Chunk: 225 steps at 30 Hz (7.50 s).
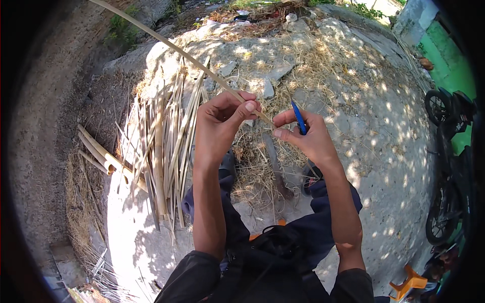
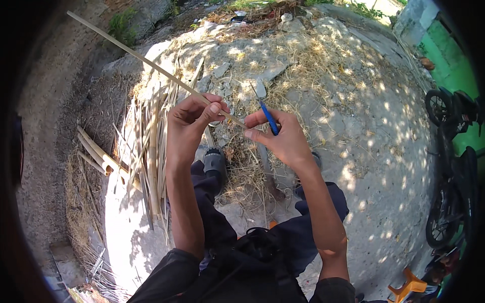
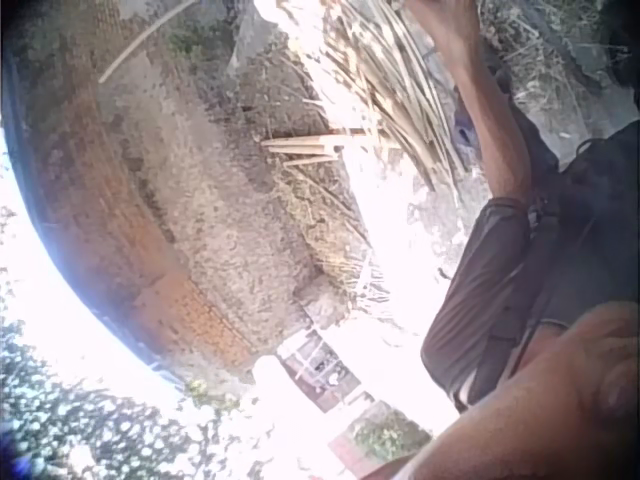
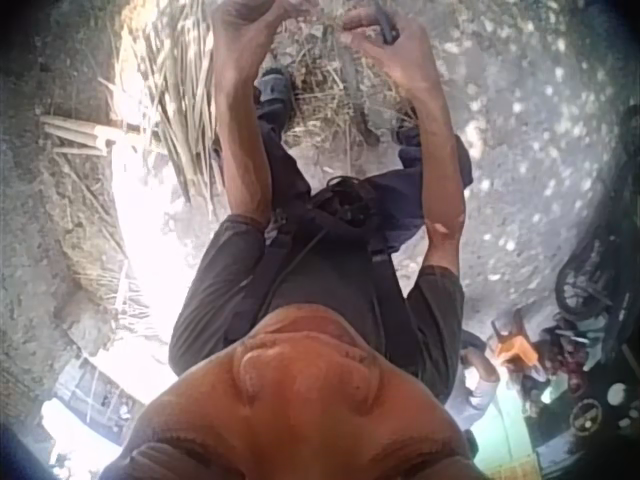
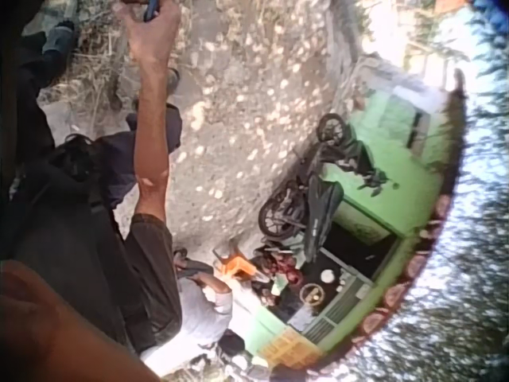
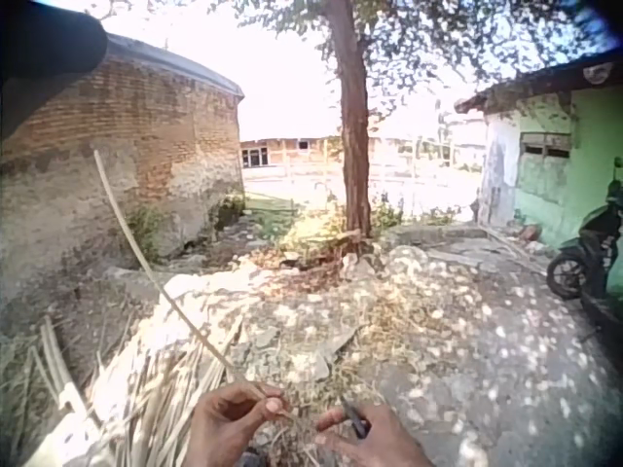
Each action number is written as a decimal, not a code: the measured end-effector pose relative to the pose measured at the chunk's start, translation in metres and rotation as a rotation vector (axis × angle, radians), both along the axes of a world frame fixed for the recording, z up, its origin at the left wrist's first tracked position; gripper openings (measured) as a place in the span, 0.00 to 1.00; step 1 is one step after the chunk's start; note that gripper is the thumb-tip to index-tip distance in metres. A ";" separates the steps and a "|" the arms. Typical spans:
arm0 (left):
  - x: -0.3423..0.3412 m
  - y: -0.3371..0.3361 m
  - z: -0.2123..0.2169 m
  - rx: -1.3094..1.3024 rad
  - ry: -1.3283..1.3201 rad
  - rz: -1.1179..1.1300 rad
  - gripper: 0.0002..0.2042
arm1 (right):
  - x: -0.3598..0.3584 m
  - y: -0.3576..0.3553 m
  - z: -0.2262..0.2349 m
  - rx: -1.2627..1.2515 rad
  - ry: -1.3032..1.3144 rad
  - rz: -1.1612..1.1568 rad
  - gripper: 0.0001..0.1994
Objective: The person uses a knife to shave and smooth thin bamboo strips while sitting outdoors, handling one strip at a time and moving it through their hands to reach different sections.
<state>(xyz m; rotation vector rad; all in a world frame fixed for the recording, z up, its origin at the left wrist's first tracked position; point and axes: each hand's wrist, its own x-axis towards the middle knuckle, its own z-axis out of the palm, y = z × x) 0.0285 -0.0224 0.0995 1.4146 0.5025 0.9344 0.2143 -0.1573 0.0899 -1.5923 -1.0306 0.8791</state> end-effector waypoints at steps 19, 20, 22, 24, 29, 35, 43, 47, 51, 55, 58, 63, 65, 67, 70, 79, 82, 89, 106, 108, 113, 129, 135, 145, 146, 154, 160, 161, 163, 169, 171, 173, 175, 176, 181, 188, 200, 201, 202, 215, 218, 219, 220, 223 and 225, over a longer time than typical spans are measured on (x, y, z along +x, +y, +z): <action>-0.018 0.009 -0.013 0.177 0.737 -0.159 0.17 | 0.006 0.023 -0.018 0.312 -0.525 -0.218 0.13; -0.023 0.009 -0.018 0.180 0.737 -0.158 0.17 | 0.008 0.024 -0.020 0.271 -0.498 -0.221 0.14; -0.025 -0.002 -0.005 0.156 0.603 -0.525 0.15 | 0.013 0.024 -0.025 0.219 -0.468 -0.227 0.14; -0.021 -0.007 -0.001 0.132 0.545 -0.511 0.14 | 0.017 0.021 -0.024 0.201 -0.496 -0.184 0.17; -0.008 -0.005 0.005 0.674 0.593 0.138 0.17 | 0.025 0.020 -0.026 0.143 -0.492 -0.142 0.18; -0.007 -0.007 -0.021 0.790 0.772 0.156 0.11 | 0.020 0.024 -0.024 0.156 -0.493 -0.075 0.18; -0.007 -0.003 -0.032 0.726 0.738 0.265 0.06 | 0.003 0.022 -0.021 0.281 -0.642 -0.271 0.18; -0.005 0.002 -0.036 0.632 0.729 0.202 0.08 | -0.011 0.018 -0.026 0.216 -0.634 -0.239 0.21; -0.002 0.000 -0.035 0.553 0.695 0.175 0.08 | -0.023 0.016 -0.041 0.136 -0.584 -0.163 0.23; -0.002 -0.002 -0.029 0.535 0.711 0.185 0.10 | -0.029 0.016 -0.044 0.099 -0.581 -0.114 0.23; -0.001 -0.004 -0.025 0.504 0.694 0.182 0.10 | -0.029 0.019 -0.042 0.053 -0.568 -0.099 0.23; 0.000 -0.005 -0.027 0.574 0.601 0.247 0.10 | -0.030 0.021 -0.045 0.073 -0.593 -0.109 0.22; 0.001 -0.007 -0.024 0.471 0.619 0.231 0.10 | -0.030 0.022 -0.043 0.040 -0.560 -0.101 0.22; 0.003 -0.006 -0.028 0.491 0.611 0.250 0.10 | -0.030 0.023 -0.041 0.030 -0.535 -0.103 0.22; 0.006 -0.008 -0.028 0.518 0.592 0.274 0.09 | -0.027 0.026 -0.039 0.007 -0.527 -0.105 0.22; 0.011 -0.010 -0.036 0.577 0.496 0.318 0.09 | -0.019 0.029 -0.047 0.091 -0.556 -0.148 0.22; 0.013 -0.014 -0.030 0.555 0.556 0.315 0.09 | -0.016 0.030 -0.053 0.076 -0.573 -0.157 0.22; 0.003 -0.014 -0.040 0.628 0.634 0.256 0.11 | 0.043 0.043 -0.068 -0.100 -0.590 -0.347 0.23; -0.102 0.024 -0.002 0.340 0.753 0.002 0.09 | 0.186 0.000 -0.139 -0.206 -0.606 -0.589 0.25; -0.112 0.032 -0.009 0.287 0.848 -0.002 0.09 | 0.209 -0.018 -0.144 -0.263 -0.637 -0.620 0.25; -0.098 0.035 -0.018 0.353 0.877 0.217 0.09 | 0.210 -0.037 -0.124 -0.460 -0.527 -0.386 0.31; 0.002 -0.017 -0.014 0.367 0.429 0.038 0.07 | 0.005 -0.007 -0.002 0.160 -0.492 -0.118 0.23; 0.014 -0.027 -0.019 0.336 0.410 0.097 0.07 | -0.008 -0.004 -0.010 0.124 -0.544 -0.126 0.22; 0.021 -0.036 -0.027 0.592 0.415 0.239 0.08 | -0.005 0.003 -0.029 0.171 -0.620 -0.177 0.21; 0.021 -0.039 -0.026 0.592 0.416 0.240 0.08 | -0.006 0.005 -0.031 0.172 -0.620 -0.176 0.21; 0.021 -0.042 -0.025 0.623 0.430 0.290 0.08 | -0.002 0.009 -0.040 0.214 -0.699 -0.209 0.20; 0.021 -0.041 -0.020 0.592 0.465 0.305 0.07 | -0.004 0.015 -0.039 0.180 -0.693 -0.212 0.20; 0.021 -0.041 -0.022 0.594 0.463 0.306 0.07 | -0.005 0.015 -0.039 0.182 -0.695 -0.213 0.20; 0.021 -0.040 -0.025 0.617 0.490 0.326 0.08 | -0.008 0.015 -0.041 0.198 -0.700 -0.222 0.20; 0.000 -0.041 -0.004 0.615 0.552 0.340 0.10 | 0.079 0.009 -0.059 -0.026 -0.620 -0.576 0.24; -0.017 -0.026 -0.004 0.577 0.568 0.348 0.09 | 0.102 0.009 -0.065 -0.046 -0.700 -0.643 0.24; -0.029 -0.008 -0.018 0.585 0.655 0.377 0.09 | 0.096 0.005 -0.067 0.018 -0.689 -0.588 0.25; -0.031 -0.003 -0.025 0.589 0.693 0.377 0.09 | 0.071 0.005 -0.055 0.038 -0.616 -0.538 0.25; -0.032 -0.001 -0.027 0.606 0.729 0.360 0.09 | 0.057 0.009 -0.052 0.056 -0.534 -0.507 0.25; -0.018 -0.005 -0.033 0.615 0.706 0.333 0.10 | 0.005 0.017 -0.032 0.067 -0.514 -0.250 0.21; -0.009 -0.012 -0.027 0.517 0.634 0.197 0.08 | -0.009 0.012 -0.050 0.085 -0.635 -0.076 0.20; -0.005 -0.014 -0.028 0.396 0.555 0.141 0.07 | -0.010 0.010 -0.044 0.052 -0.588 -0.117 0.23; -0.006 -0.014 -0.028 0.428 0.561 0.138 0.06 | -0.010 0.010 -0.044 0.066 -0.597 -0.113 0.22; -0.006 -0.014 -0.028 0.459 0.567 0.135 0.06 | -0.010 0.009 -0.043 0.081 -0.605 -0.108 0.22; 0.005 -0.025 -0.025 0.301 0.427 0.043 0.07 | -0.010 0.006 -0.043 0.153 -0.525 -0.071 0.20; 0.009 -0.028 -0.022 0.229 0.384 0.006 0.08 | -0.004 0.005 -0.046 0.253 -0.517 -0.101 0.20; 0.009 -0.029 -0.023 0.213 0.377 0.006 0.08 | -0.003 0.005 -0.045 0.244 -0.519 -0.095 0.20; 0.009 -0.029 -0.024 0.196 0.370 0.006 0.08 | -0.003 0.005 -0.045 0.235 -0.521 -0.089 0.19; 0.010 -0.032 -0.029 0.252 0.371 0.046 0.07 | -0.001 0.006 -0.052 0.270 -0.537 -0.092 0.19; 0.013 -0.034 -0.028 0.242 0.372 0.052 0.07 | 0.002 0.004 -0.054 0.254 -0.538 -0.126 0.20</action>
